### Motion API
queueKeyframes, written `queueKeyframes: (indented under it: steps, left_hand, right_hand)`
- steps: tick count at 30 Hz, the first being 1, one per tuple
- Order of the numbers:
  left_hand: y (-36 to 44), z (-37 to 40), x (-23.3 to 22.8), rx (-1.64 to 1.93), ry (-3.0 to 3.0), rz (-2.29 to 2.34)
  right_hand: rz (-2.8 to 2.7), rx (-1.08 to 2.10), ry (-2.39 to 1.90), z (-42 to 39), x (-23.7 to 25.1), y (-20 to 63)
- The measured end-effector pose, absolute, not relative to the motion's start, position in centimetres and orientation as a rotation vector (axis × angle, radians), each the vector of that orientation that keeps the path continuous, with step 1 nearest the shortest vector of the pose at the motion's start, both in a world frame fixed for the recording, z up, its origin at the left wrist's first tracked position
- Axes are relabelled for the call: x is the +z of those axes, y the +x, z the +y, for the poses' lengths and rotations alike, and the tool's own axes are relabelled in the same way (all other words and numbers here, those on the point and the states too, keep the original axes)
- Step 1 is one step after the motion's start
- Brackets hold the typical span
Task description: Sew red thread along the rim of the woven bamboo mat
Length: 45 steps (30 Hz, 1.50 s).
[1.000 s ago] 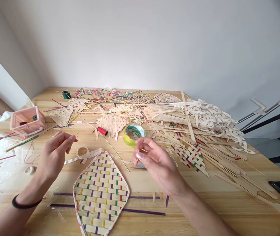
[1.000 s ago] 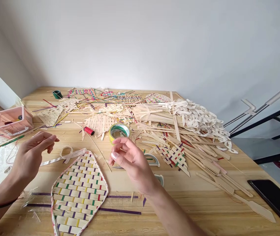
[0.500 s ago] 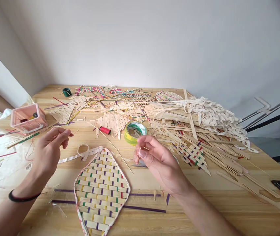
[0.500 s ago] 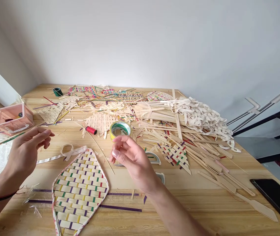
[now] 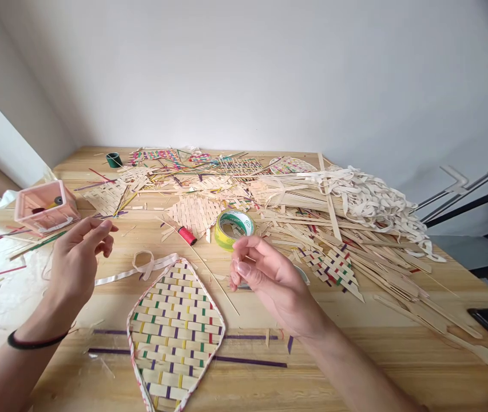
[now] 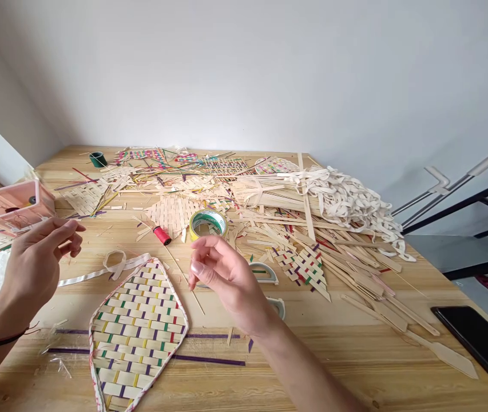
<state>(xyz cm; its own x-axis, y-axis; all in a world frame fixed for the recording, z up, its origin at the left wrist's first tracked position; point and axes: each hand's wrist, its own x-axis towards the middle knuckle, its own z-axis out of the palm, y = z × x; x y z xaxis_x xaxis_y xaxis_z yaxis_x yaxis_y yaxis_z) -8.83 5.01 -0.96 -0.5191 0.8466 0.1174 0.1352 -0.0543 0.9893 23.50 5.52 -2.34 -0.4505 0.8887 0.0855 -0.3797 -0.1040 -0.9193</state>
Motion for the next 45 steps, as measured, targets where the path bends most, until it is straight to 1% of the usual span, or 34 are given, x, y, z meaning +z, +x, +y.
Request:
queueKeyframes:
  steps: [13,17,20,25,35,45]
  left_hand:
    - [-8.8,5.4,0.7,1.689,0.829,1.189]
    - [-8.9,5.2,1.1,1.745,0.771,1.095]
    - [-8.7,4.6,1.7,1.706,0.726,1.055]
    - [-8.3,4.2,2.2,1.617,0.717,1.037]
    - [-8.6,4.9,1.6,1.774,0.854,1.193]
    - [-8.7,5.0,0.0,1.741,1.123,1.397]
  right_hand:
    - [-1.328,1.729,-0.78,6.0,-2.9,23.6]
    - [-1.357,1.676,-0.815,6.1,-2.8,23.8]
    - [-1.368,1.618,-0.839,6.4,-2.7,24.0]
    - [-1.33,1.517,-0.926,7.1,-2.5,24.6]
    - [-1.248,1.439,-0.931,7.8,-2.5,25.0]
    - [-1.035,1.366,-0.871,8.9,-1.7,25.8]
